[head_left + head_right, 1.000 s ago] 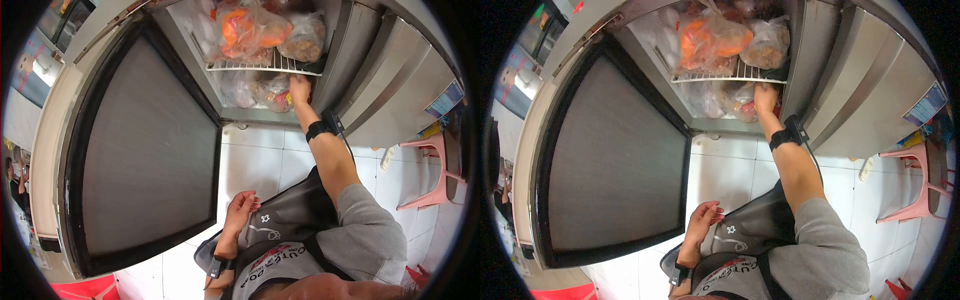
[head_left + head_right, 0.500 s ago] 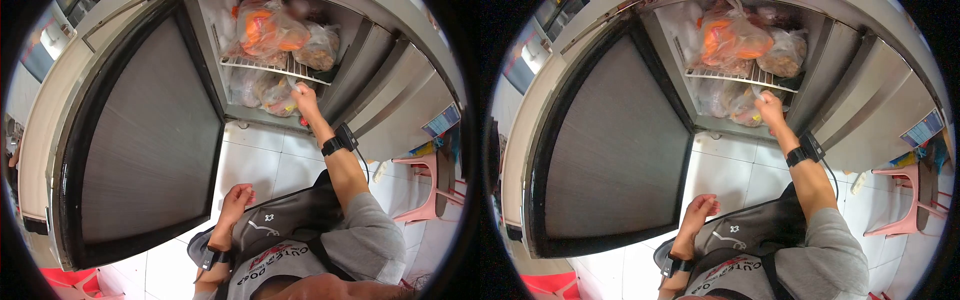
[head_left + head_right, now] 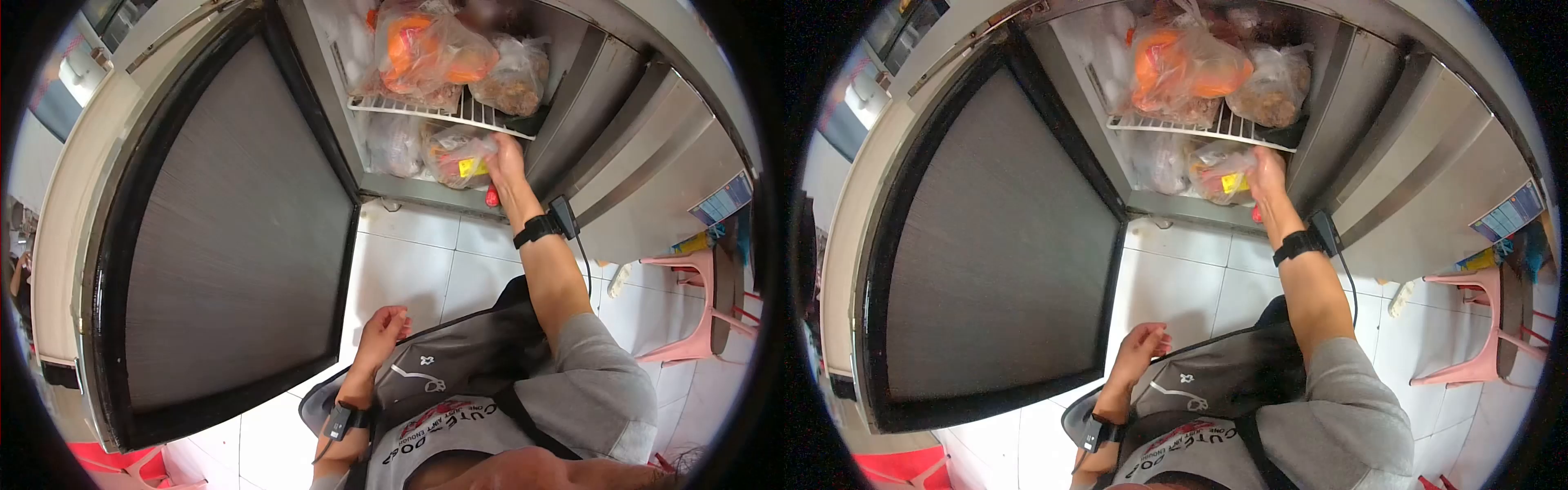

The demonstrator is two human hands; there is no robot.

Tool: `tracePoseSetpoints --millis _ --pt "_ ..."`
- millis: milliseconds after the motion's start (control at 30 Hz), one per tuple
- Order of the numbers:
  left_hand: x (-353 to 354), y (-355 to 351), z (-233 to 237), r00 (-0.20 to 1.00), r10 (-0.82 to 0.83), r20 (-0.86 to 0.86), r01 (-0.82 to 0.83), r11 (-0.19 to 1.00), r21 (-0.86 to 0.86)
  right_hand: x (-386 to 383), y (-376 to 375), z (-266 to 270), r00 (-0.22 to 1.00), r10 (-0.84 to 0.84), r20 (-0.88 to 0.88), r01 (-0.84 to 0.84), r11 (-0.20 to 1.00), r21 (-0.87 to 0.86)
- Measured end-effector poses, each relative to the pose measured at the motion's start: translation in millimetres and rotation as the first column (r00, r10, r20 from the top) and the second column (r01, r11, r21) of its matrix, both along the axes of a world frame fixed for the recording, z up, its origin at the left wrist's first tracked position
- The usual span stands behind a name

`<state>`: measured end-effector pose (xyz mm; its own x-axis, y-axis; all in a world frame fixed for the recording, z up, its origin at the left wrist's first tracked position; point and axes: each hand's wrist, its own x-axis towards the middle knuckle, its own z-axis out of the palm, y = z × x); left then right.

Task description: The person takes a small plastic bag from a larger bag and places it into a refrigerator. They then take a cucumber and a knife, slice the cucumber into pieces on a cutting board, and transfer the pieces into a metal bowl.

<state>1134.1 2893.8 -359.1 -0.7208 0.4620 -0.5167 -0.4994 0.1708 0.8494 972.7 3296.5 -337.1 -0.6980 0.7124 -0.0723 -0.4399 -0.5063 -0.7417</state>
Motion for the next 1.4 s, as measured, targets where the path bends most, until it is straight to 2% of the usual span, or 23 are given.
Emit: tracePoseSetpoints --millis 100,167,267,333,400,433,500,567,600,667,700,767,833,900,967,1033,1067,1167,1200,1267,1300,1367,1400 --pt "3 -10 0 0.999 0.035 0.013 -0.035 0.999 -0.003 13 -29 20 0.974 0.183 -0.135 -0.188 0.982 -0.024" --pt "-2 -13 4 0.999 0.034 -0.01 -0.035 0.999 -0.032 20 -49 38 0.964 0.225 -0.144 -0.233 0.972 -0.039" --pt "-7 -10 -1 0.996 0.081 -0.032 -0.081 0.997 -0.006 48 -87 73 0.874 0.481 0.076 -0.486 0.867 0.106" --pt "-7 2 10 0.971 0.202 -0.132 -0.208 0.978 -0.032 59 -108 80 0.84 0.522 0.146 -0.535 0.842 0.073" --pt "-8 12 -15 0.847 0.257 -0.466 -0.279 0.96 0.022 68 -132 78 0.814 0.503 0.29 -0.539 0.841 0.055" --pt "-12 18 -10 0.86 0.25 -0.444 -0.224 0.968 0.11 72 -145 71 0.808 0.51 0.295 -0.542 0.839 0.034" --pt "-5 31 15 0.94 0.335 -0.067 -0.324 0.936 0.14 84 -168 61 0.636 0.528 0.562 -0.677 0.732 0.079" --pt "4 29 10 0.929 0.371 -0.003 -0.37 0.926 0.073 98 -184 58 0.583 0.558 0.591 -0.732 0.677 0.082" --pt "6 28 7 0.911 0.409 0.05 -0.41 0.912 0.015 101 -189 55 0.54 0.559 0.629 -0.795 0.585 0.163" --pt "7 24 1 0.901 0.427 0.082 -0.431 0.901 0.05 106 -195 52 0.493 0.526 0.693 -0.86 0.417 0.295" --pt "6 24 -3 0.897 0.429 0.107 -0.439 0.894 0.089 108 -196 53 0.491 0.53 0.691 -0.861 0.413 0.295" --pt "9 25 -21 0.89 0.45 0.07 -0.455 0.875 0.166 116 -197 60 0.514 0.444 0.733 -0.857 0.3 0.419" --pt "4 33 -17 0.893 0.449 0.027 -0.44 0.861 0.254 127 -199 75 0.542 0.389 0.745 -0.836 0.342 0.429" --pt "-10 47 -1 0.889 0.443 -0.12 -0.403 0.878 0.259 132 -190 83 0.743 0.279 0.609 -0.668 0.377 0.642" --pt "-29 71 4 0.889 0.422 -0.178 -0.355 0.88 0.315 126 -174 93 0.801 0.163 0.575 -0.589 0.379 0.714" --pt "-50 105 10 0.854 0.459 -0.245 -0.36 0.861 0.359 114 -157 93 0.96 -0.121 0.252 -0.232 0.163 0.959" --pt "-59 122 10 0.851 0.446 -0.277 -0.344 0.873 0.347 109 -150 93 0.933 -0.156 0.324 -0.294 0.187 0.937" --pt "-85 165 21 0.858 0.423 -0.293 -0.315 0.882 0.351 89 -126 79 0.909 -0.312 0.278 -0.247 0.135 0.96" --pt "-97 178 23 0.851 0.431 -0.3 -0.316 0.877 0.362 82 -119 72 0.914 -0.308 0.264 -0.236 0.126 0.964" --pt "-117 205 24 0.802 0.36 -0.477 -0.247 0.926 0.285 77 -101 56 0.917 -0.334 0.216 -0.186 0.121 0.975" --pt "-128 222 19 0.799 0.38 -0.466 -0.263 0.918 0.297 74 -93 52 0.921 -0.323 0.218 -0.194 0.103 0.975" --pt "-153 259 4 0.723 0.454 -0.521 -0.19 0.856 0.481 68 -81 44 0.87 -0.428 0.246 -0.224 0.102 0.969" --pt "-160 273 8 0.895 0.443 -0.049 -0.247 0.585 0.773 71 -87 49 0.882 -0.399 0.253 -0.256 0.047 0.966"
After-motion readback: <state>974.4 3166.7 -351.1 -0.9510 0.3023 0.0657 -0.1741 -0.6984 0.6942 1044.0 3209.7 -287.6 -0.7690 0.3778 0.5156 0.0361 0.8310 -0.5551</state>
